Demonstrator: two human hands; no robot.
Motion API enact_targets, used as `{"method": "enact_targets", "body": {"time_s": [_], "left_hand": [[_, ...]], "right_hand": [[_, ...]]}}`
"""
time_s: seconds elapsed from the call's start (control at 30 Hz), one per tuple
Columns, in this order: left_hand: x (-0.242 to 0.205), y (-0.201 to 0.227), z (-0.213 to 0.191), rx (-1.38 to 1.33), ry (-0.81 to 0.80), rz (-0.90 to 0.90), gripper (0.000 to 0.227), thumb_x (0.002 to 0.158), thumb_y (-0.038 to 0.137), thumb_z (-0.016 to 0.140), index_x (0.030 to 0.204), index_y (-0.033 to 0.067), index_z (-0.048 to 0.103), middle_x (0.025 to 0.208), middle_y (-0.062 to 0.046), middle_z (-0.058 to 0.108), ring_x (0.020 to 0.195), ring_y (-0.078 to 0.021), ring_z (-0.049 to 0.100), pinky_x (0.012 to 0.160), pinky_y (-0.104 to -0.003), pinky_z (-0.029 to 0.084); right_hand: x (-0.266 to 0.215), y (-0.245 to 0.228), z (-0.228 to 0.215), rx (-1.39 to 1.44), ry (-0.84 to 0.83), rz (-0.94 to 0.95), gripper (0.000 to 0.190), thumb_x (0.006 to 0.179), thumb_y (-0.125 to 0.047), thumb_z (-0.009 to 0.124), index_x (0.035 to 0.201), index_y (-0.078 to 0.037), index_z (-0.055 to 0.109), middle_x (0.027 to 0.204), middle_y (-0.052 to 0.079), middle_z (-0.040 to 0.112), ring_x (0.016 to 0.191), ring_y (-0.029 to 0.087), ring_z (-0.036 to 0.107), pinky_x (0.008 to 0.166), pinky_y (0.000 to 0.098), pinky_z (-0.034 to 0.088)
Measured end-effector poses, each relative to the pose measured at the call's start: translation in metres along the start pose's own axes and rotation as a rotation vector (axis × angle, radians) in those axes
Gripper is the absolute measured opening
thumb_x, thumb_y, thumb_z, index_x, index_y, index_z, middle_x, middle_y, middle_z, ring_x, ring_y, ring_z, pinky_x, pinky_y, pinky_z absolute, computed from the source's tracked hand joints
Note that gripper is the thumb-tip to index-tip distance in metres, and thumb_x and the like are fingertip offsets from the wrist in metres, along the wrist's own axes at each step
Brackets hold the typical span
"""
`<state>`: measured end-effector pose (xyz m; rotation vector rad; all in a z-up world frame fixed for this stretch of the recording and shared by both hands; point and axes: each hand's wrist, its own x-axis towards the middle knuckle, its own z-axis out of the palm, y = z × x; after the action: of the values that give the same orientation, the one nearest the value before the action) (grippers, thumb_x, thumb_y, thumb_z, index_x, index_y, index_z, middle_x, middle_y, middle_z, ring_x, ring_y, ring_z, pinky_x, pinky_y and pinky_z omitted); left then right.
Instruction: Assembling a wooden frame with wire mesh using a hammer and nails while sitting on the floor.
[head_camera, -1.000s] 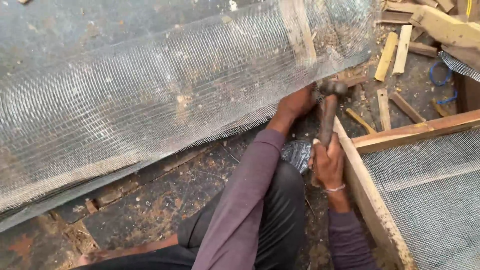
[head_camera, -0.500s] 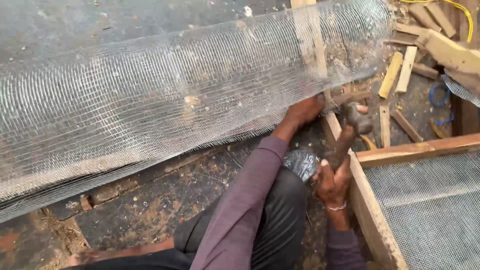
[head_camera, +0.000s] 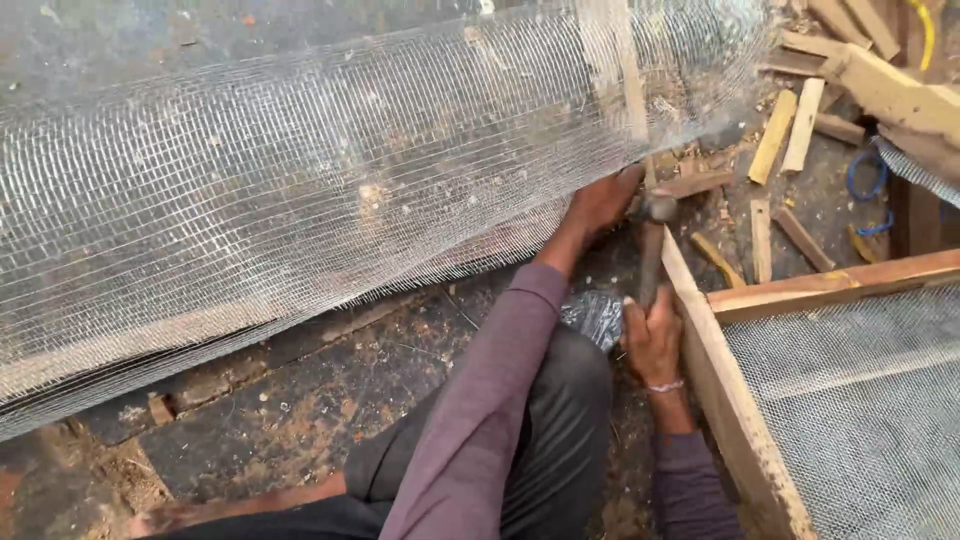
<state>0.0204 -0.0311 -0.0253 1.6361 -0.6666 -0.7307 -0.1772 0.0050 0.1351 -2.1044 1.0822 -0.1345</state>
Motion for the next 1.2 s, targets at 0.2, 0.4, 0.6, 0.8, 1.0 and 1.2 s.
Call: {"method": "enact_targets", "body": {"time_s": [0.2, 0.4, 0.6, 0.8, 1.0, 1.2], "left_hand": [[-0.004, 0.018, -0.024, 0.057, -0.039, -0.047, 0.043, 0.104, 0.035, 0.038, 0.136, 0.0168, 0.060, 0.132, -0.021, 0.066, 0.115, -0.0416, 0.066, 0.101, -0.050, 0.050], [-0.012, 0.042, -0.035, -0.070, -0.202, -0.340, 0.065, 0.103, 0.057, 0.029, 0.135, 0.0120, 0.064, 0.132, -0.024, 0.066, 0.124, -0.0406, 0.062, 0.108, -0.048, 0.045], [-0.010, 0.027, -0.026, -0.074, -0.198, -0.228, 0.071, 0.101, 0.062, 0.029, 0.142, 0.0110, 0.058, 0.145, -0.022, 0.057, 0.133, -0.0410, 0.055, 0.113, -0.047, 0.040], [-0.026, 0.059, -0.033, -0.056, -0.241, -0.131, 0.061, 0.104, 0.051, 0.028, 0.141, 0.0141, 0.059, 0.139, -0.019, 0.062, 0.127, -0.0390, 0.060, 0.107, -0.046, 0.044], [-0.049, 0.073, -0.027, -0.303, -0.182, 0.034, 0.046, 0.106, 0.039, 0.036, 0.123, 0.0081, 0.066, 0.117, -0.016, 0.071, 0.106, -0.0301, 0.069, 0.093, -0.042, 0.051], [-0.078, 0.084, -0.015, -0.251, -0.137, 0.162, 0.047, 0.112, 0.038, 0.039, 0.096, 0.0039, 0.067, 0.088, -0.014, 0.065, 0.080, -0.0262, 0.062, 0.072, -0.043, 0.050]], "right_hand": [[-0.015, -0.045, 0.003, 0.135, -0.010, -0.024, 0.035, 0.101, -0.026, 0.056, 0.120, 0.002, 0.047, 0.066, 0.005, 0.059, 0.052, 0.014, 0.058, 0.049, 0.0306, 0.048], [0.006, -0.026, 0.009, 0.240, -0.037, 0.156, 0.030, 0.101, -0.022, 0.054, 0.119, 0.001, 0.047, 0.068, 0.006, 0.056, 0.051, 0.016, 0.055, 0.045, 0.0321, 0.047], [-0.002, -0.030, 0.011, 0.619, 0.019, 0.018, 0.026, 0.101, -0.019, 0.053, 0.120, -0.004, 0.045, 0.071, 0.004, 0.053, 0.054, 0.013, 0.053, 0.047, 0.0291, 0.048], [0.005, -0.071, 0.010, 0.479, 0.032, 0.247, 0.022, 0.098, -0.020, 0.052, 0.112, -0.004, 0.047, 0.066, 0.003, 0.051, 0.048, 0.014, 0.049, 0.040, 0.0293, 0.042], [0.012, -0.028, 0.015, 0.514, 0.072, 0.276, 0.022, 0.099, -0.026, 0.051, 0.114, -0.011, 0.049, 0.064, 0.001, 0.051, 0.046, 0.012, 0.050, 0.039, 0.0279, 0.042], [-0.020, -0.034, -0.023, 0.491, -0.021, 0.384, 0.030, 0.102, -0.038, 0.051, 0.112, -0.011, 0.055, 0.064, 0.000, 0.050, 0.043, 0.012, 0.048, 0.037, 0.0290, 0.041]]}}
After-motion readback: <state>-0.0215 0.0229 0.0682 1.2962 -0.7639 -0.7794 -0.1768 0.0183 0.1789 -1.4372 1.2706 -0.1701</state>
